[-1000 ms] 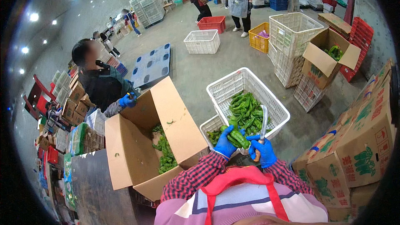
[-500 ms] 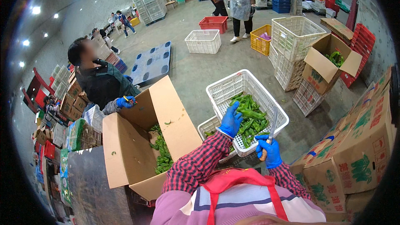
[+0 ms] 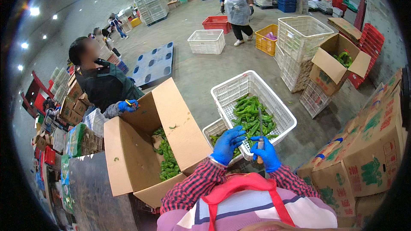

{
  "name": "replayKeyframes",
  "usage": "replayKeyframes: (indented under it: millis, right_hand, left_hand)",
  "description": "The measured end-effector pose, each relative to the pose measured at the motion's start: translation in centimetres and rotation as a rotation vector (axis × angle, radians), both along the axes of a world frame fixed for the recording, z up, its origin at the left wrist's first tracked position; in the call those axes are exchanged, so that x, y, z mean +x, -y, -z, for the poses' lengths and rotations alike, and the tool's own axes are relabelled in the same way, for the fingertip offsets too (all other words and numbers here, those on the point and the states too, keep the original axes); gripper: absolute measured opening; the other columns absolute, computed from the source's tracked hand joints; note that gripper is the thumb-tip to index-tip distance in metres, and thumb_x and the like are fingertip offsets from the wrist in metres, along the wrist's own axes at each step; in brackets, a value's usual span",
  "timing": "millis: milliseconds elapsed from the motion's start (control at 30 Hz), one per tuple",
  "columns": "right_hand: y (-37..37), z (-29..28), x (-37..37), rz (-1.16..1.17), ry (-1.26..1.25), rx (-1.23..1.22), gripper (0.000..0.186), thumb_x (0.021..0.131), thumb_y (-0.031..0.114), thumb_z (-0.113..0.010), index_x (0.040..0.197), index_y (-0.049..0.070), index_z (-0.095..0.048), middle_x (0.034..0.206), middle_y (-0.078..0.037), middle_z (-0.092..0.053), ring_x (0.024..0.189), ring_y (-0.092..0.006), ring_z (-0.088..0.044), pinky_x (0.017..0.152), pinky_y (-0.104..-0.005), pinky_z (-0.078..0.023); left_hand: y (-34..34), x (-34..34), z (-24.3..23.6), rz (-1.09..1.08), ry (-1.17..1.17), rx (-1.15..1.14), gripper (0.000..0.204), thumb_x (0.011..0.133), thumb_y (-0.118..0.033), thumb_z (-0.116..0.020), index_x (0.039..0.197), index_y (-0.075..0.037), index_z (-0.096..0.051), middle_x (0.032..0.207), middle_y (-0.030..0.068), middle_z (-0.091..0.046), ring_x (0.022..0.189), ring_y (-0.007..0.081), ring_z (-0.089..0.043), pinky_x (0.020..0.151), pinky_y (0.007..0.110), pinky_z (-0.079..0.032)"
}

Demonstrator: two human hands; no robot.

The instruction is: The person trims green peppers with a knife, removing stems and placing the trimmed peppers into a white basket. The person repeatedly picks peppers from a cardboard box, cuts them, and deposits them into the basket.

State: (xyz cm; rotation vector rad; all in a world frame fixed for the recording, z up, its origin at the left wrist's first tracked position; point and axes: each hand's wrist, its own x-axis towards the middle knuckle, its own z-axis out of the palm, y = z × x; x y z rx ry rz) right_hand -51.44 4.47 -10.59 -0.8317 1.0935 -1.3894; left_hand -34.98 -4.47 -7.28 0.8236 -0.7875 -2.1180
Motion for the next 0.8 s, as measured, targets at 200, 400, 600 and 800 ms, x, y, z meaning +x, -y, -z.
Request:
replayKeyframes:
  millis: [200, 400, 600, 800]
  right_hand:
    - [1.7, -2.4, 4.1, -0.037, -0.456, -0.389, 0.061, 0.077, 0.001, -0.060, 0.135, 0.008, -0.040, 0.091, -0.009, -0.056, 0.077, -0.0193, -0.057, 0.068, -0.0290, -0.048]
    - [1.2, -7.6, 11.2, -0.316, -1.061, -0.377, 0.071, 0.081, 0.013, -0.063, 0.144, 0.013, -0.031, 0.103, -0.018, -0.053, 0.088, -0.0344, -0.058, 0.076, -0.0384, -0.048]
    - [1.4, -9.6, 17.8, -0.347, -0.836, -0.733, 0.070, 0.079, 0.012, -0.064, 0.142, 0.007, -0.033, 0.130, -0.018, -0.047, 0.095, -0.0327, -0.057, 0.083, -0.0365, -0.047]
    - [1.9, -8.0, 17.5, -0.102, -0.598, -0.420, 0.064, 0.080, -0.003, -0.059, 0.140, 0.007, -0.039, 0.122, -0.010, -0.053, 0.084, -0.0101, -0.053, 0.077, -0.0241, -0.045]
  left_hand:
    - [-3.4, 4.1, -2.3, 0.096, 0.138, -0.215, 0.046, 0.085, -0.020, -0.064, 0.125, -0.001, -0.051, 0.111, 0.0053, -0.062, 0.101, 0.0137, -0.057, 0.091, 0.029, -0.044]
    - [-6.6, 9.3, -3.4, -0.193, 0.360, -0.308, 0.033, 0.084, -0.010, -0.067, 0.113, 0.001, -0.056, 0.101, 0.0094, -0.062, 0.091, 0.0146, -0.059, 0.080, 0.027, -0.049]
    - [-9.7, 20.6, -5.0, -0.710, 0.209, -0.359, 0.035, 0.083, -0.014, -0.055, 0.113, 0.005, -0.056, 0.100, 0.0121, -0.064, 0.092, 0.0213, -0.061, 0.089, 0.035, -0.047]
    - [-19.5, 42.3, -2.0, -1.379, 0.423, -0.311, 0.032, 0.089, -0.024, -0.054, 0.110, -0.001, -0.059, 0.095, 0.0072, -0.061, 0.088, 0.0182, -0.060, 0.080, 0.032, -0.048]
